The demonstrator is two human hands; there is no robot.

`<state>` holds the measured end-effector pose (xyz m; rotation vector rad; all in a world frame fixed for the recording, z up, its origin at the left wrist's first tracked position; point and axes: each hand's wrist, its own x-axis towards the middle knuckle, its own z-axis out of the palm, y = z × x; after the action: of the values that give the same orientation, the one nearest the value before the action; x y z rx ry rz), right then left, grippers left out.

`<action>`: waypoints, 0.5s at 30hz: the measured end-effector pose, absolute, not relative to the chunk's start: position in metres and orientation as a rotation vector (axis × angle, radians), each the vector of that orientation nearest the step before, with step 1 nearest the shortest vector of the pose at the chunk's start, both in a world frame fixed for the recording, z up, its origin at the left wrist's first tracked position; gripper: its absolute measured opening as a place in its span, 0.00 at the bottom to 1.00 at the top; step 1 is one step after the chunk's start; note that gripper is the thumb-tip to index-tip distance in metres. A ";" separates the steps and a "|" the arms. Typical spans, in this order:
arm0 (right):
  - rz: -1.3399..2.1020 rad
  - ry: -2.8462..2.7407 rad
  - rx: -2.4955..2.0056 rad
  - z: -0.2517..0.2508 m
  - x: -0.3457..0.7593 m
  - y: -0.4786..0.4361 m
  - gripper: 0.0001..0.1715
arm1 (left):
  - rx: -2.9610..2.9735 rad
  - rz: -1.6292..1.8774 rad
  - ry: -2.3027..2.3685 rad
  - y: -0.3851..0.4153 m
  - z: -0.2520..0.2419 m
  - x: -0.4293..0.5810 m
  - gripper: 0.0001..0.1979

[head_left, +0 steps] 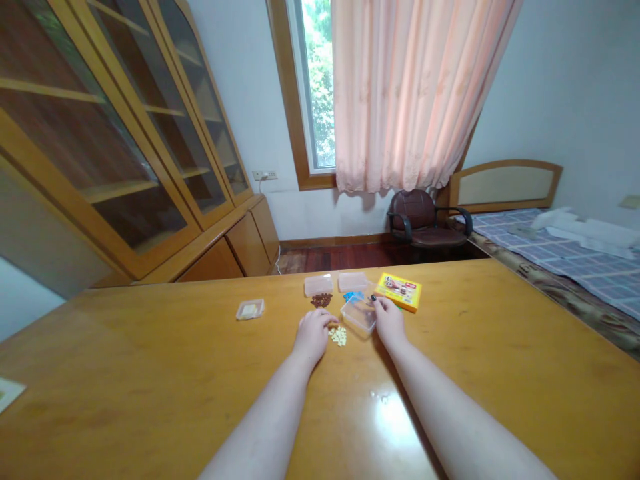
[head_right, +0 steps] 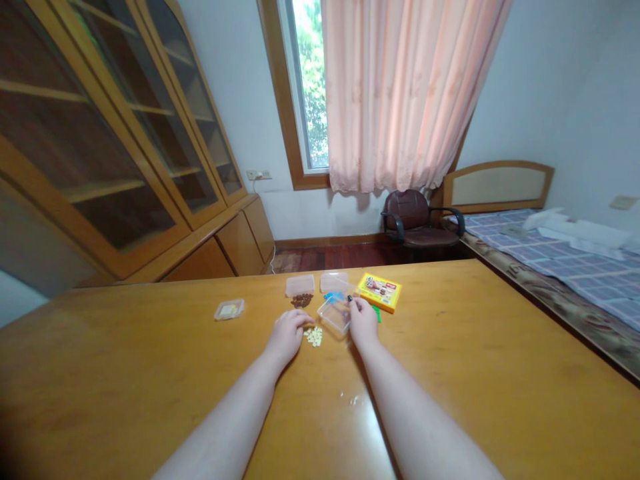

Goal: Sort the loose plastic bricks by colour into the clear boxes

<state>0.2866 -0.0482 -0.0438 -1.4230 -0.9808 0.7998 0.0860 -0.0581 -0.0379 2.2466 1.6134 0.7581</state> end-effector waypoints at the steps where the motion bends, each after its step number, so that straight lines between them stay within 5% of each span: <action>1: 0.821 -0.959 -1.419 -0.044 0.287 -0.048 0.20 | 2.290 0.689 1.624 -0.060 -0.037 0.086 0.20; 15: 0.867 -0.926 -1.379 -0.045 0.285 -0.048 0.22 | 2.464 0.528 1.682 -0.068 -0.033 0.089 0.18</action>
<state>0.2845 -0.0478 -0.0447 -1.3787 -0.9264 0.8673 0.0886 -0.0677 -0.0330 2.4642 1.6821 0.5281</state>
